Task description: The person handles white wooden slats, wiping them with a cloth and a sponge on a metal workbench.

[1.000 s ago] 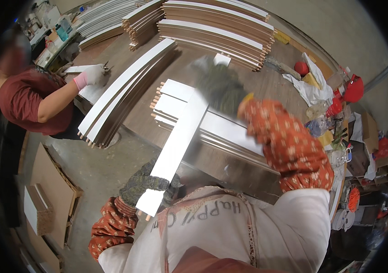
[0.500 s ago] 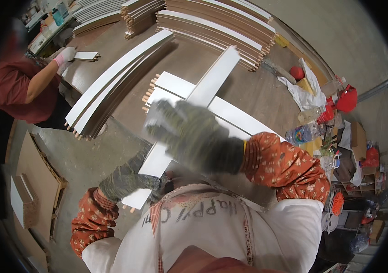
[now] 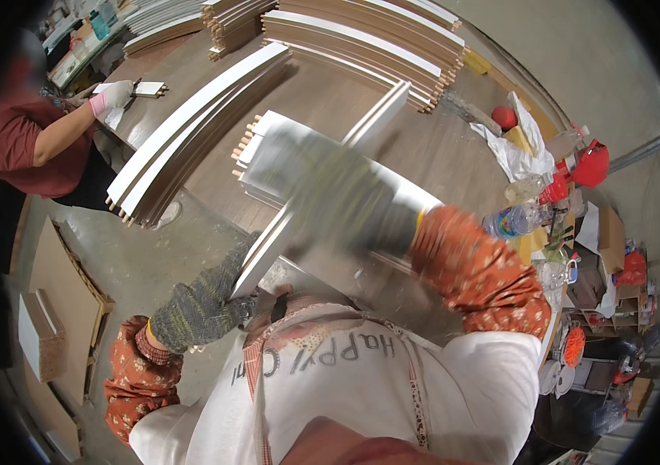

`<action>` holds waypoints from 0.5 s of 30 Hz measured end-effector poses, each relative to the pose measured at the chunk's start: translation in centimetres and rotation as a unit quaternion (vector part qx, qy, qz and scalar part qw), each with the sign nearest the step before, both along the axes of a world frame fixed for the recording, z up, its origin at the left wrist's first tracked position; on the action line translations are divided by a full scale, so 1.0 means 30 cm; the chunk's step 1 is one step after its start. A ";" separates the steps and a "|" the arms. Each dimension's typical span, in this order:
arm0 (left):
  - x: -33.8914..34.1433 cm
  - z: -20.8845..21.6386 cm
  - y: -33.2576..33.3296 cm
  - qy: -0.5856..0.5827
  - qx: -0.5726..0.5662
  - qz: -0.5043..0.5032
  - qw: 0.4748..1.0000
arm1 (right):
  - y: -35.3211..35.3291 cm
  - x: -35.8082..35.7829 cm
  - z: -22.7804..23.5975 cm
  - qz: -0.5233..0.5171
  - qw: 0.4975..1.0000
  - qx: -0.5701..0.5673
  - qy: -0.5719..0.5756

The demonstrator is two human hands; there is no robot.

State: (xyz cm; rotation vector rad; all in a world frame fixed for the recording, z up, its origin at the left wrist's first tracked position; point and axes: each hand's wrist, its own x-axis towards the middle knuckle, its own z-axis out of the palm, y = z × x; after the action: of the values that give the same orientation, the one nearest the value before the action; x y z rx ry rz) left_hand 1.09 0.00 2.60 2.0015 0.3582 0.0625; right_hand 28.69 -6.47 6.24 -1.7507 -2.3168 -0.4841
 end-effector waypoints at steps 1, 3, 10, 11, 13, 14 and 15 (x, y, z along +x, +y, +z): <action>-0.002 0.011 -0.001 0.022 -0.015 0.002 1.000 | 0.031 0.112 0.020 -0.039 0.998 -0.036 0.016; -0.007 0.031 0.008 0.060 -0.048 0.004 0.997 | 0.047 0.205 0.067 -0.149 0.984 -0.094 0.026; 0.004 0.014 0.036 0.066 -0.189 0.021 0.980 | -0.019 -0.098 -0.031 0.011 0.999 0.046 -0.016; -0.004 0.012 0.034 0.065 -0.231 0.048 0.970 | 0.037 0.025 -0.046 0.017 1.000 0.017 0.004; -0.008 0.012 0.035 0.067 -0.314 0.082 0.943 | 0.080 0.225 -0.082 -0.035 0.999 0.026 -0.019; 0.008 0.011 0.040 0.053 -0.364 0.080 0.926 | 0.059 0.308 -0.094 -0.096 0.991 0.062 -0.068; 0.019 0.010 0.046 0.045 -0.397 0.091 0.912 | 0.073 0.348 -0.070 -0.141 0.979 0.094 -0.112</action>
State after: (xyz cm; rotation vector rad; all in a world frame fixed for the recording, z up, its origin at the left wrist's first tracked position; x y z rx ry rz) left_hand 1.65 1.39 2.88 1.1630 0.5281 -0.0546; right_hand 39.13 -4.28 4.14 -2.0282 -2.0779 -0.9605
